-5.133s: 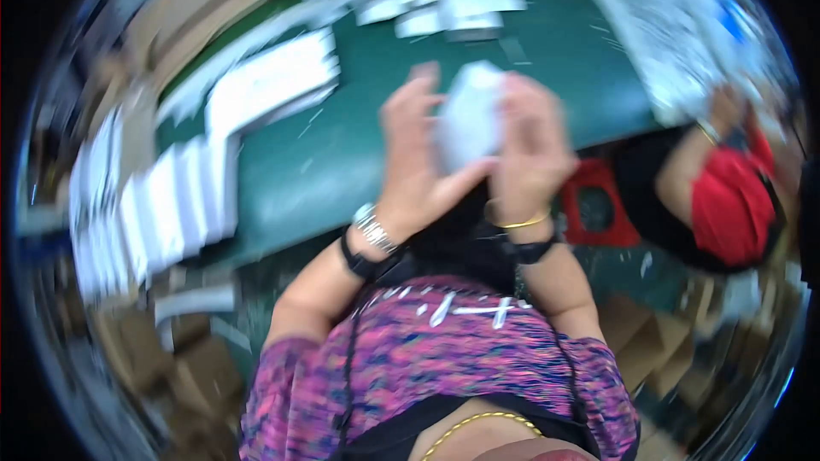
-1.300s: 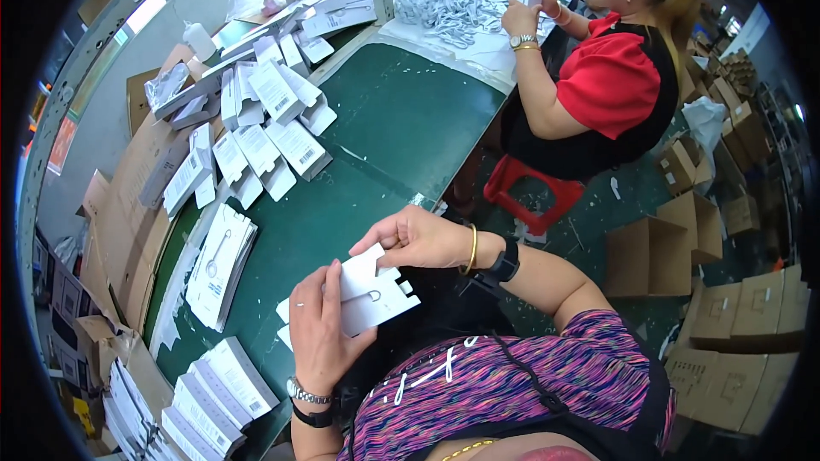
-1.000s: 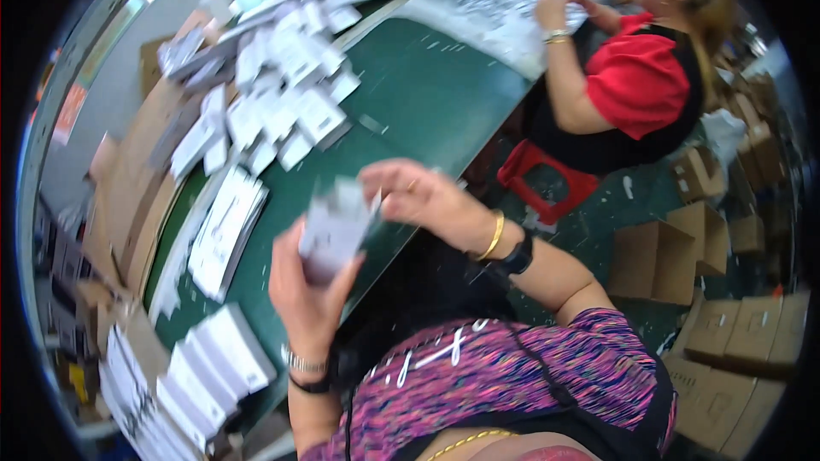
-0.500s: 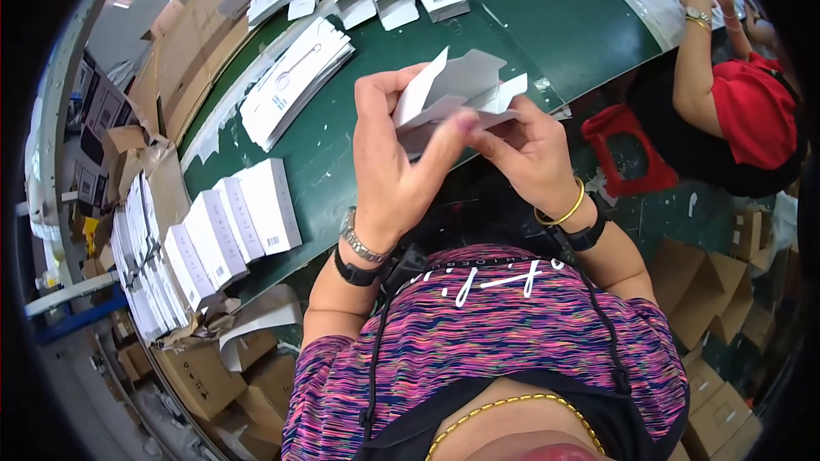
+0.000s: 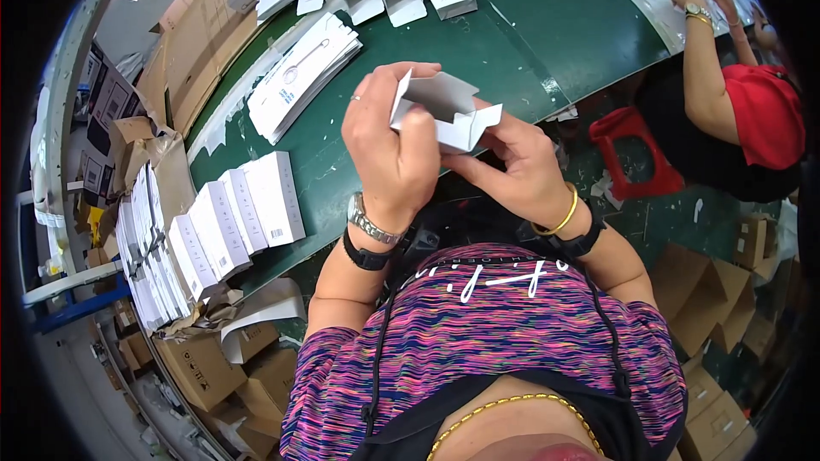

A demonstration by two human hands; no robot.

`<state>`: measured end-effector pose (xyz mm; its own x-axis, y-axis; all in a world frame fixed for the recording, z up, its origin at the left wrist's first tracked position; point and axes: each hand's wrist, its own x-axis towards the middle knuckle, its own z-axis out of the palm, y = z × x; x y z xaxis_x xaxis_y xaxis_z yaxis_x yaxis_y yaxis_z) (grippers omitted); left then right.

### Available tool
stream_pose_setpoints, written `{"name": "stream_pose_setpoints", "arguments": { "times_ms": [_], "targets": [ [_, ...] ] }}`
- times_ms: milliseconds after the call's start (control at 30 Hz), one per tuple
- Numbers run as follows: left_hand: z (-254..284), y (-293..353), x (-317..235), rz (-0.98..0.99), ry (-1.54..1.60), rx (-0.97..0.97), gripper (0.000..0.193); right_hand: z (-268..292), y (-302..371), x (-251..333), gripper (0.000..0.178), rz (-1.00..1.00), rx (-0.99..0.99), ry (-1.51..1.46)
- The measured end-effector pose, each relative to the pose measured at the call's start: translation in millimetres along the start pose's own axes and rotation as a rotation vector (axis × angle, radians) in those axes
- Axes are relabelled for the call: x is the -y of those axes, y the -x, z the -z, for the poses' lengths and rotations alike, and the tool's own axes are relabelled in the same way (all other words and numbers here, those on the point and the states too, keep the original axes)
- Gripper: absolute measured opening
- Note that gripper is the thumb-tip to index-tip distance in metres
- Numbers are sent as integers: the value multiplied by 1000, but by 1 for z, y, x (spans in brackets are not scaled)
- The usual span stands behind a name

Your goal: The person assembles a product box, inserts a white paper, a charging cable, and a handheld fan, and then closes the lid. This packaging process is repeated for a second unit.

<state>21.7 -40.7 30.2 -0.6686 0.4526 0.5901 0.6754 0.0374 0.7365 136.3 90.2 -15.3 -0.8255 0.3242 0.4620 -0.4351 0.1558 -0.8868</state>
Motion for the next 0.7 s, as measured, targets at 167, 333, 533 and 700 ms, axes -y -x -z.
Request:
{"name": "stream_pose_setpoints", "arguments": {
  "times_ms": [167, 333, 533, 700],
  "targets": [
    [7, -3, -3, 50, -36, -18, 32, 14, -13, 16, 27, -187, 96, -342],
    [1, -5, -4, -142, -158, 12, 30, 4, -15, 15, 23, -401, 61, -672],
    [-13, -4, -19, -159, 10, 27, 29, 12, -20, 17, 15, -290, -171, -383],
    [5, 2, 3, -387, -69, 234, 60, 23, -18, 20, 15, -343, -153, -367]
  ]
}}
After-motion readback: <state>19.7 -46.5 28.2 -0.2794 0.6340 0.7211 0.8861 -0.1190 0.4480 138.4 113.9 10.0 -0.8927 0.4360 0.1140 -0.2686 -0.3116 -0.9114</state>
